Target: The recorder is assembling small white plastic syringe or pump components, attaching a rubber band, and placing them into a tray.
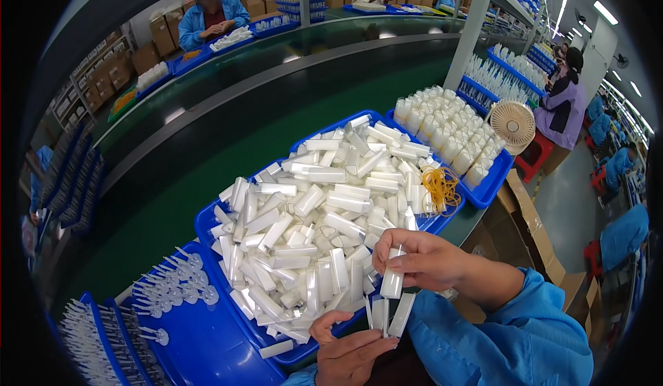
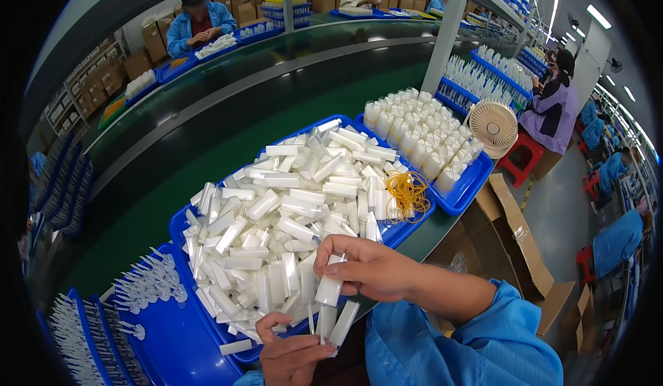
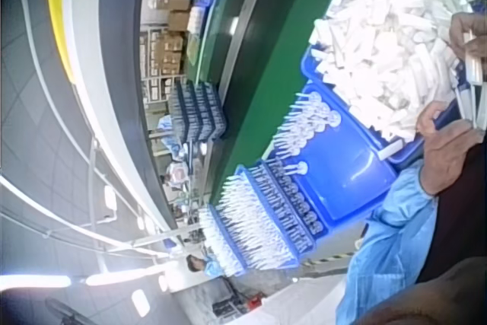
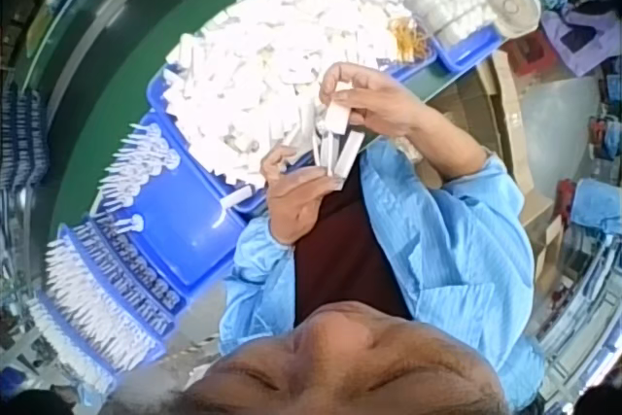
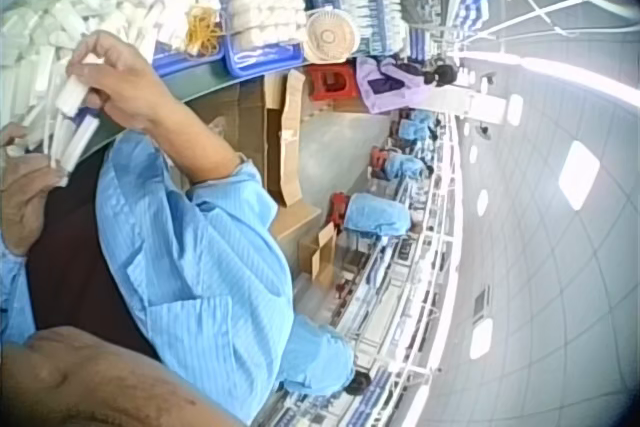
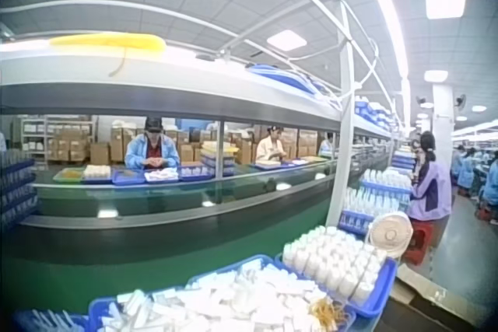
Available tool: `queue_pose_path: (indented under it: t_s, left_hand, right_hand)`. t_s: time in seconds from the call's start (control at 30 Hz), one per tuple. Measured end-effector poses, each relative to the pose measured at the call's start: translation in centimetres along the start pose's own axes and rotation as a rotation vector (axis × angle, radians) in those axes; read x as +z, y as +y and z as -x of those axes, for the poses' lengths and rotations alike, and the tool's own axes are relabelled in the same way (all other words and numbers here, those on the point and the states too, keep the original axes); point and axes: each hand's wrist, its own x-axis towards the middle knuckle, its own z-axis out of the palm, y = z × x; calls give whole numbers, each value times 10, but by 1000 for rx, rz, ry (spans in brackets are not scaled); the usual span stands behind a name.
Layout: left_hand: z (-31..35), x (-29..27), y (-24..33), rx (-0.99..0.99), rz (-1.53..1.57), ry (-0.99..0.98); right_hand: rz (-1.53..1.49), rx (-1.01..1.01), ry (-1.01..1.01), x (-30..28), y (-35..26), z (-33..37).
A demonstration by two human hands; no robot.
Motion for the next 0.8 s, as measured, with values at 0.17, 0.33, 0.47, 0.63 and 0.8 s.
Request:
queue_pose_path:
  t_s: [0.17, 0.33, 0.47, 0.63, 0.8]
  left_hand:
    - [3, 1, -2, -1, 22, -8]
    - [4, 1, -4, -19, 12, -8]
    - [7, -2, -6, 36, -20, -45]
    - [12, 0, -10, 101, 3, -14]
    - [16, 0, -10, 132, -49, -1]
  right_hand:
    - [-22, 27, 21, 3, 1, 1]
    - [882, -92, -34, 5, -19, 7]
    - [947, -104, -134, 6, -31, 13]
    - [895, -60, -212, 5, -33, 14]
    - [862, -97, -212, 5, -25, 13]
